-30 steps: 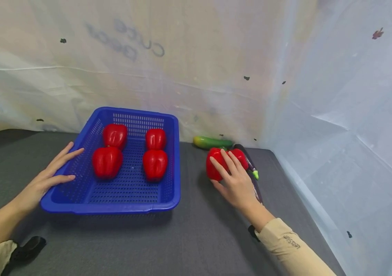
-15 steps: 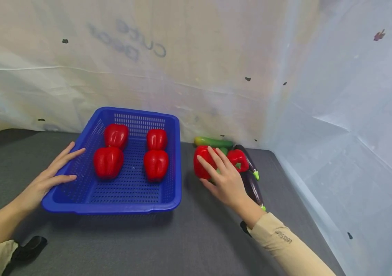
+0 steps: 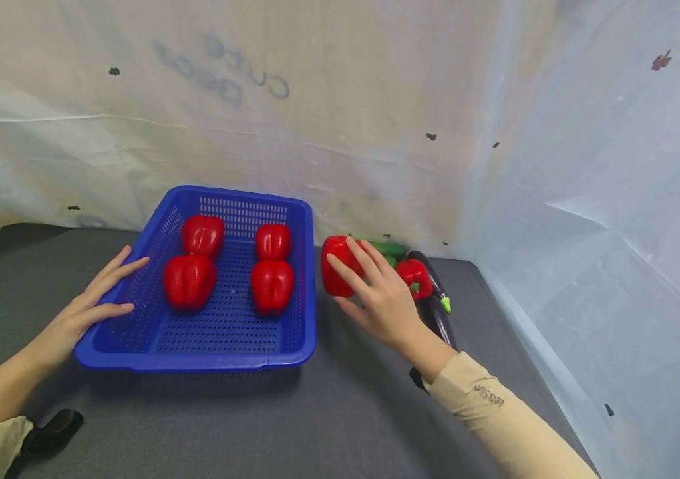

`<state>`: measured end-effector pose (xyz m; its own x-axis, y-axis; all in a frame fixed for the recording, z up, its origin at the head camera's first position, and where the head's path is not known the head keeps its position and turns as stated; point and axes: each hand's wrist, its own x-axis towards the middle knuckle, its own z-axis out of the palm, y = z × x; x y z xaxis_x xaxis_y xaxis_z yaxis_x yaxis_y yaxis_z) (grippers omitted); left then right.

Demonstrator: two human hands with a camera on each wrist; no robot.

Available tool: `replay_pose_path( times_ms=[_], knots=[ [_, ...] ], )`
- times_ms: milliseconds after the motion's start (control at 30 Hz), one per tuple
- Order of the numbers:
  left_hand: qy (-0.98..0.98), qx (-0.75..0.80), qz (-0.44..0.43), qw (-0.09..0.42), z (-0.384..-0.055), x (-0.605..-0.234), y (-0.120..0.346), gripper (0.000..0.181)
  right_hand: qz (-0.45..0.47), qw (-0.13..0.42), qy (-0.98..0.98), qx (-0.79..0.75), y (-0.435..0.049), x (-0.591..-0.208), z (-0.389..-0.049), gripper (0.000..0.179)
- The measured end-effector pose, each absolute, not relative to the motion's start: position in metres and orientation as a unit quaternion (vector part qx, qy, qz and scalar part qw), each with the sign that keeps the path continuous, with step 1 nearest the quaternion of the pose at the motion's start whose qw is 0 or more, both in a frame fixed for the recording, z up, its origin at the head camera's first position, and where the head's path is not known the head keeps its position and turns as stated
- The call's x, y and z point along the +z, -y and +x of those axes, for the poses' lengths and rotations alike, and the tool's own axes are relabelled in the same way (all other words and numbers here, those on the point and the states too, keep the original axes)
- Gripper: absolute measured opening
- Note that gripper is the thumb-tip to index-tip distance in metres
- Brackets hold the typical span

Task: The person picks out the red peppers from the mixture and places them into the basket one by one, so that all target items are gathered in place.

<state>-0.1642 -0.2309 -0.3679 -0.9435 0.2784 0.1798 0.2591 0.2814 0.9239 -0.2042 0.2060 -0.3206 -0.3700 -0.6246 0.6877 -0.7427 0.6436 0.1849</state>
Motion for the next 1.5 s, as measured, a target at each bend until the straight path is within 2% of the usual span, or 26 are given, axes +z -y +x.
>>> replay_pose_path(
  times_ms=[500, 967, 1500],
  knots=[
    [-0.796, 0.582, 0.169, 0.014, -0.165, -0.368, 0.232, 0.061, 0.49, 0.351, 0.792, 0.098, -0.178, -0.296, -0.205, 0.068],
    [-0.794, 0.583, 0.174, 0.012, -0.167, -0.368, 0.231, 0.061, 0.541, 0.321, 0.77, 0.104, -0.147, -0.288, -0.21, 0.067],
    [-0.795, 0.581, 0.174, 0.011, -0.166, -0.368, 0.233, 0.061, 0.554, 0.238, 0.79, 0.111, -0.104, -0.277, -0.211, 0.067]
  ],
)
